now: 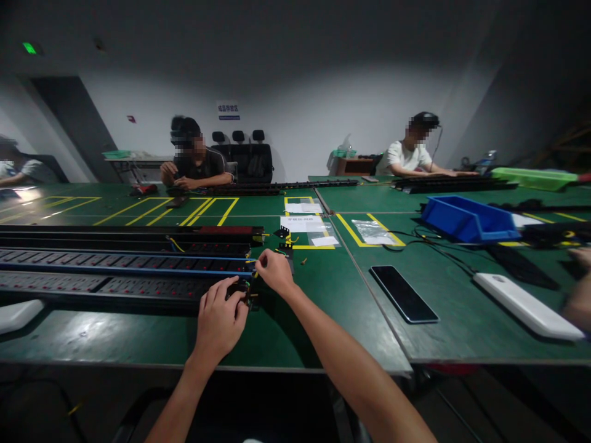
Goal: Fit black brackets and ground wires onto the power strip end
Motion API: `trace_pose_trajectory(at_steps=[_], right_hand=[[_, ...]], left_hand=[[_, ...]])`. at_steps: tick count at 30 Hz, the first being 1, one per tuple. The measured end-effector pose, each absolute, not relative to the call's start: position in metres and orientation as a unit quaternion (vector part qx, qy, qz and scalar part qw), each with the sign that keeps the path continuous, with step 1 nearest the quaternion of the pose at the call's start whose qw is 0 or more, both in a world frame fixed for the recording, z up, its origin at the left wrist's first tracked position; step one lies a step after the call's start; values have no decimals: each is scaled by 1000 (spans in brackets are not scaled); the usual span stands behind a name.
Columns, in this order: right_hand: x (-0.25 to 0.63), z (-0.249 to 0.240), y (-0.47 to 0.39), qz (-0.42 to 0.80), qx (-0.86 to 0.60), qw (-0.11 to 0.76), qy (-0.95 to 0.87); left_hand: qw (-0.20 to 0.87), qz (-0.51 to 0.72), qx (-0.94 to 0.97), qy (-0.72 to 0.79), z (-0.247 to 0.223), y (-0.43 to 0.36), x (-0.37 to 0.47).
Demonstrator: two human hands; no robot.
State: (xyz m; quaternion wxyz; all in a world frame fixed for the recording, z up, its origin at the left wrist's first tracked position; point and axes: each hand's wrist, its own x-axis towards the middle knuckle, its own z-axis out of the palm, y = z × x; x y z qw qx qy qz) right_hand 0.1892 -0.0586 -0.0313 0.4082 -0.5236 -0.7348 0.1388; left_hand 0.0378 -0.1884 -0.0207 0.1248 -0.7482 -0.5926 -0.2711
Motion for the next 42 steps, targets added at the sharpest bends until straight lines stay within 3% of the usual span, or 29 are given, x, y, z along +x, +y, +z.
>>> trace_pose_trajectory(at_steps=[6, 15, 24, 29, 34, 42], right_hand=[[189, -30, -61, 119, -547, 390, -731], [190, -28, -57, 188, -536, 434, -699], [204, -22, -42, 519, -419, 539, -514], [206, -15, -47, 604, -368, 539, -458], [204, -15, -48, 606, -367, 542, -453], [201, -24, -44, 503, -396, 553, -533]], left_hand=[[126, -270, -748, -593, -20, -188, 37], [127, -280, -751, -584, -20, -188, 37], [123, -277, -749, -589, -19, -187, 38], [129, -273, -749, -590, -20, -187, 37], [133, -275, -751, -585, -20, -187, 37], [120, -286, -748, -586, -20, -187, 37]])
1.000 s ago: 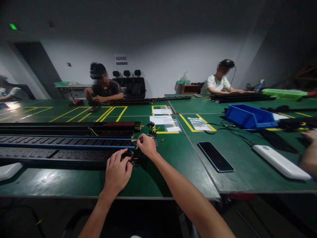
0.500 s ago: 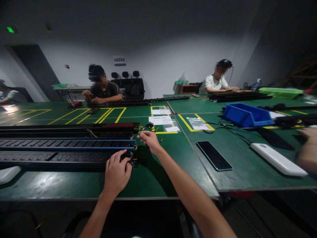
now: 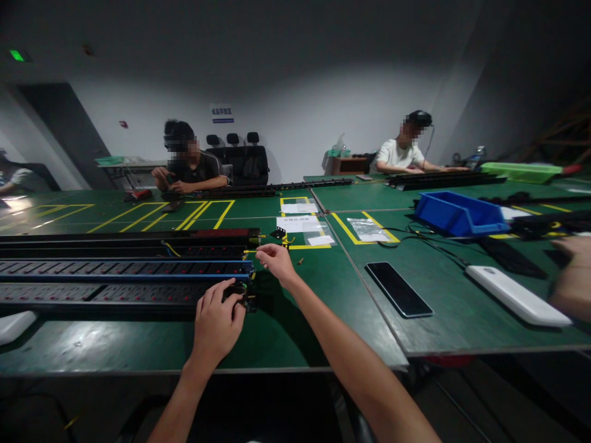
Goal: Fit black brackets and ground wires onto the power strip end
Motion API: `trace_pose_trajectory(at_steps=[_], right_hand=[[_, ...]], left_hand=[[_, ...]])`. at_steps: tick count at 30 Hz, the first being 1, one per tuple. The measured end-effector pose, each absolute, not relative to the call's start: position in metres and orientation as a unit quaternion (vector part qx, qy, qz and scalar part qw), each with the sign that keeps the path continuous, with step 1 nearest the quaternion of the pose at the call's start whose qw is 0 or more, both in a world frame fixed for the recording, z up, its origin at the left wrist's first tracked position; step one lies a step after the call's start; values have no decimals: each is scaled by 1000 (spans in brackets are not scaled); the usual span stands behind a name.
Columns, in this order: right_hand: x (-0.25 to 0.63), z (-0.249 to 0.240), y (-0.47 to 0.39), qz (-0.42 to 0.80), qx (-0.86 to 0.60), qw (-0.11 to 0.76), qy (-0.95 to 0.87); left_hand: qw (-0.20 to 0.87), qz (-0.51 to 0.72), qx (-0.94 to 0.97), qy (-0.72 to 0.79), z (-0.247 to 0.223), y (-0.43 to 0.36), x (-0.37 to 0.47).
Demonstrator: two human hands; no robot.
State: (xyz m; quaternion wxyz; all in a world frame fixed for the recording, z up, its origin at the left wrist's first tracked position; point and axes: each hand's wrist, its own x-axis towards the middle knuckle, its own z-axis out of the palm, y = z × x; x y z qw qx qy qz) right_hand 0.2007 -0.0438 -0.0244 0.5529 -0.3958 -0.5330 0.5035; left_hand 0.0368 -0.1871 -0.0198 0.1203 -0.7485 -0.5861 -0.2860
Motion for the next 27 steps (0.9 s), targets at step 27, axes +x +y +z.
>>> trace_pose_trajectory(at_steps=[27], right_hand=[[199, -27, -55, 250, -499, 501, -662]], left_hand=[[-128, -298, -817, -477, 17, -39, 3]])
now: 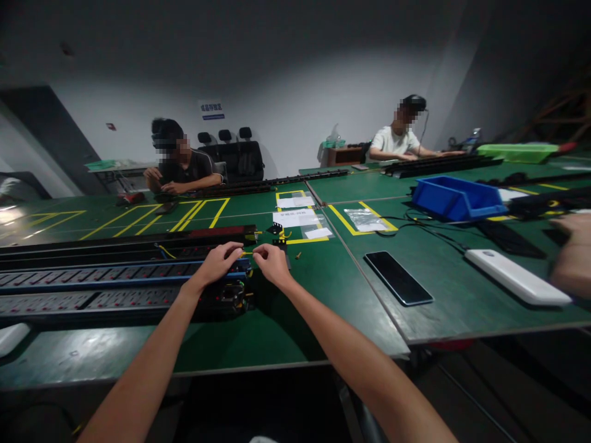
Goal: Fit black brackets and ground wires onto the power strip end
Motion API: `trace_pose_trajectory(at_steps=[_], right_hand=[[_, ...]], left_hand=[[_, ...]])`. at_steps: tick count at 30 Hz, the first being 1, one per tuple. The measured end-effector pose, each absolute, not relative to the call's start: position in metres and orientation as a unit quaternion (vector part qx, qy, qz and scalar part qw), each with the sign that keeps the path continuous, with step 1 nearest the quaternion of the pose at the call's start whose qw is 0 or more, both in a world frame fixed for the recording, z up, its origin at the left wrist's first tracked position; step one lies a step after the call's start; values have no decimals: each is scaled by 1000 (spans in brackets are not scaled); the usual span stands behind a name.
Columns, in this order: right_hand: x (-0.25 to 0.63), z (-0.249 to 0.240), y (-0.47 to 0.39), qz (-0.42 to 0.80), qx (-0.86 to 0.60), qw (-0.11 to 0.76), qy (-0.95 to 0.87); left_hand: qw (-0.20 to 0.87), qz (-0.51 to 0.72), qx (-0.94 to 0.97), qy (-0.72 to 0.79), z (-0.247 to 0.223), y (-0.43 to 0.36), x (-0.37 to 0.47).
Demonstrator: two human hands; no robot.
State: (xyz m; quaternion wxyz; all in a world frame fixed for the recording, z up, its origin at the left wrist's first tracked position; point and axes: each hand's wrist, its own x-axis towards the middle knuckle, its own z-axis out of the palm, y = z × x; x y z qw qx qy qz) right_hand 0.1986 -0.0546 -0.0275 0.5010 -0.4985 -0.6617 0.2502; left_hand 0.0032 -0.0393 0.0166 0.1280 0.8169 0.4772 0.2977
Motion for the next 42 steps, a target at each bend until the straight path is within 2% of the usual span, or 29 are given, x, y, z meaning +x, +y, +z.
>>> trace_pose_trajectory(at_steps=[4, 10, 14, 16, 21, 23, 29, 42], right_hand=[[199, -30, -53, 255, -490, 525, -647], [195, -31, -56, 281, -463, 509, -669], [196, -27, -58, 237, -477, 505, -679], [199, -25, -59, 193, -492, 477, -702], [204, -23, -63, 86, -496, 321, -802], [205, -23, -65, 67, -490, 289, -820], [205, -22, -67, 47, -475, 248, -843], [211, -16, -67, 35, -469, 222, -854]], left_hand=[[114, 302, 832, 451, 14, -46, 3], [96, 297, 852, 420, 13, -47, 4], [66, 320, 846, 421, 11, -44, 1], [53, 346, 832, 431, 11, -42, -1], [40, 381, 811, 442, 7, -39, -3], [40, 377, 814, 440, 5, -38, -3], [28, 363, 817, 448, 0, -37, -3], [-4, 325, 828, 456, 0, -40, -2]])
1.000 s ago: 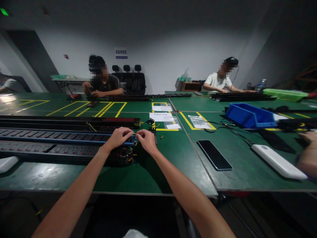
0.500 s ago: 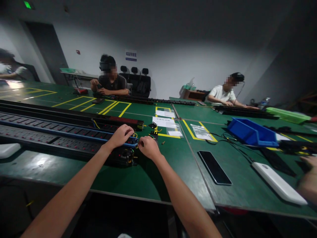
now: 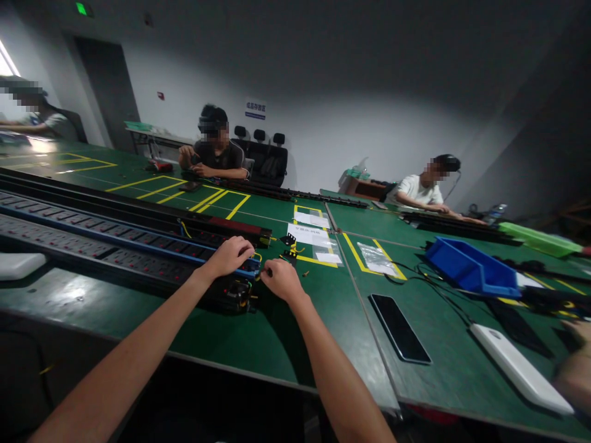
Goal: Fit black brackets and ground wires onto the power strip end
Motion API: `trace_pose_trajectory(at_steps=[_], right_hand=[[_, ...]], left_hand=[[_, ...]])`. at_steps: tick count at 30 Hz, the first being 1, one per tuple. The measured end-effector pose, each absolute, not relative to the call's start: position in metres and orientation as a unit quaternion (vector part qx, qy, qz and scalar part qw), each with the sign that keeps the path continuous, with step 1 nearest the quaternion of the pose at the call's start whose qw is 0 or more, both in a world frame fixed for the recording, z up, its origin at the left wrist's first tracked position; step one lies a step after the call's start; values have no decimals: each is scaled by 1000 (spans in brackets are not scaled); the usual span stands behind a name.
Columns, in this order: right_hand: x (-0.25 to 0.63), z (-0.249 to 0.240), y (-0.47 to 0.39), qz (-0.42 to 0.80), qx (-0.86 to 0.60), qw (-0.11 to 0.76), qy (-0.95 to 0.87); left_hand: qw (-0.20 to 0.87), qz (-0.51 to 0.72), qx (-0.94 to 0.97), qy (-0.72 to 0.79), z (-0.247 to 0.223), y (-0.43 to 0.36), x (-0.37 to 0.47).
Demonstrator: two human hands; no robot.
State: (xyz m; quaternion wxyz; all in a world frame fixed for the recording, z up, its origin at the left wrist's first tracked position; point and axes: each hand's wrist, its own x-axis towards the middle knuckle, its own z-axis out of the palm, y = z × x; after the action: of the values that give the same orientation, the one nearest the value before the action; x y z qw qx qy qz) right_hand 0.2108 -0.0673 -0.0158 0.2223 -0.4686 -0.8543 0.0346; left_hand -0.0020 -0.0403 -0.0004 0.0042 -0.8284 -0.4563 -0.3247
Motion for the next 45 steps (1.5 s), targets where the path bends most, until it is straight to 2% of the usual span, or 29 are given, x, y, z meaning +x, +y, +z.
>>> trace_pose_trajectory(at_steps=[5, 11, 23, 29, 45], right_hand=[[210, -18, -69, 16, -466, 246, -850], [209, -18, -69, 20, -470, 211, -857], [205, -13, -72, 32, -475, 197, -857], [204, -12, -71, 31, -485, 226, -844], [202, -11, -76, 30, -509, 175, -842]], left_hand=[[9, -318, -831, -457, 2, -43, -1], [10, -307, -832, -461, 1, -43, -1], [-10, -309, -836, -454, 2, -41, -3], [-20, -318, -825, -467, 3, -41, -4], [-7, -340, -823, -456, 8, -47, -3]])
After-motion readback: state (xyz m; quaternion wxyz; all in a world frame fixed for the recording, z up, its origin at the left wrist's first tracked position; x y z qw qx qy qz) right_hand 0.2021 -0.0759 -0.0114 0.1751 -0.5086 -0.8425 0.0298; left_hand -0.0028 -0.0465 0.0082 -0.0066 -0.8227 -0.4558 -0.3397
